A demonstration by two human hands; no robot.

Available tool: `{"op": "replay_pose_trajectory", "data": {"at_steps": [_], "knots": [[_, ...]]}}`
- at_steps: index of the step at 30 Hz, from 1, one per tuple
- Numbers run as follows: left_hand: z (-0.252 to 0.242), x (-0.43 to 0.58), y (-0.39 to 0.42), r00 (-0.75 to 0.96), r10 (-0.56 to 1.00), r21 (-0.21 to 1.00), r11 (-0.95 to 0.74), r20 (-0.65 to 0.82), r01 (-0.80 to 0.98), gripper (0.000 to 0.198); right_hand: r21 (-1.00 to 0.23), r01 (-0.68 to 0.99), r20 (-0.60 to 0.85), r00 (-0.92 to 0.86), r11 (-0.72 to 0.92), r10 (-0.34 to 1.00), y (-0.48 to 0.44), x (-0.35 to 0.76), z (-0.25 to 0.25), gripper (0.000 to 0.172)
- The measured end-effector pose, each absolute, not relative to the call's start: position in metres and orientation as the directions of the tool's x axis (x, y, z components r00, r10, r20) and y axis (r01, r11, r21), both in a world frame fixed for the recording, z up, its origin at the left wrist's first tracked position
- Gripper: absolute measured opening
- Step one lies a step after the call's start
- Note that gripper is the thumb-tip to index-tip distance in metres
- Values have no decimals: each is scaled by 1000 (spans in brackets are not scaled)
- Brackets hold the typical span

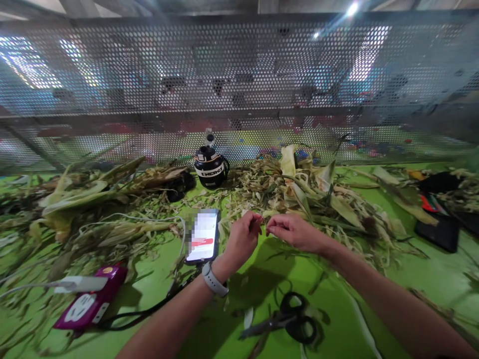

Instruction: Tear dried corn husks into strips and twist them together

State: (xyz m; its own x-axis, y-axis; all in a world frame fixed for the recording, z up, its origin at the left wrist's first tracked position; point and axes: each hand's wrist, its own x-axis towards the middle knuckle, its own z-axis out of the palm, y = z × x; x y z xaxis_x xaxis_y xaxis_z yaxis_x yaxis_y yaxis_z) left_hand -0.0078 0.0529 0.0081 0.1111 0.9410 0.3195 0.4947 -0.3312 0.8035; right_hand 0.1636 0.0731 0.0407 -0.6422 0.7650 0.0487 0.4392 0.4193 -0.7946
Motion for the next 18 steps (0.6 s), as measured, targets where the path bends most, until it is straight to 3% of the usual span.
{"op": "replay_pose_trajectory", "data": {"at_steps": [4,8,10,12,15,18], "knots": [[8,-12,57,165,936,793,-351,311,498,21,-690,503,137,-615,520,777,75,170,49,21],[12,-11,54,422,870,758,-451,256,471,17,-524,532,350,-578,665,737,79,175,53,25],[16,-8,49,538,807,725,-519,242,453,17,-511,521,394,-565,684,725,84,176,50,29],[19,-7,44,589,763,671,-586,267,455,18,-591,493,353,-554,639,754,88,176,43,32],[20,-7,41,574,749,599,-637,331,486,20,-791,445,143,-534,421,833,91,174,37,34],[19,-9,41,540,770,584,-622,340,521,23,-871,438,-32,-505,224,862,88,173,37,32]]}}
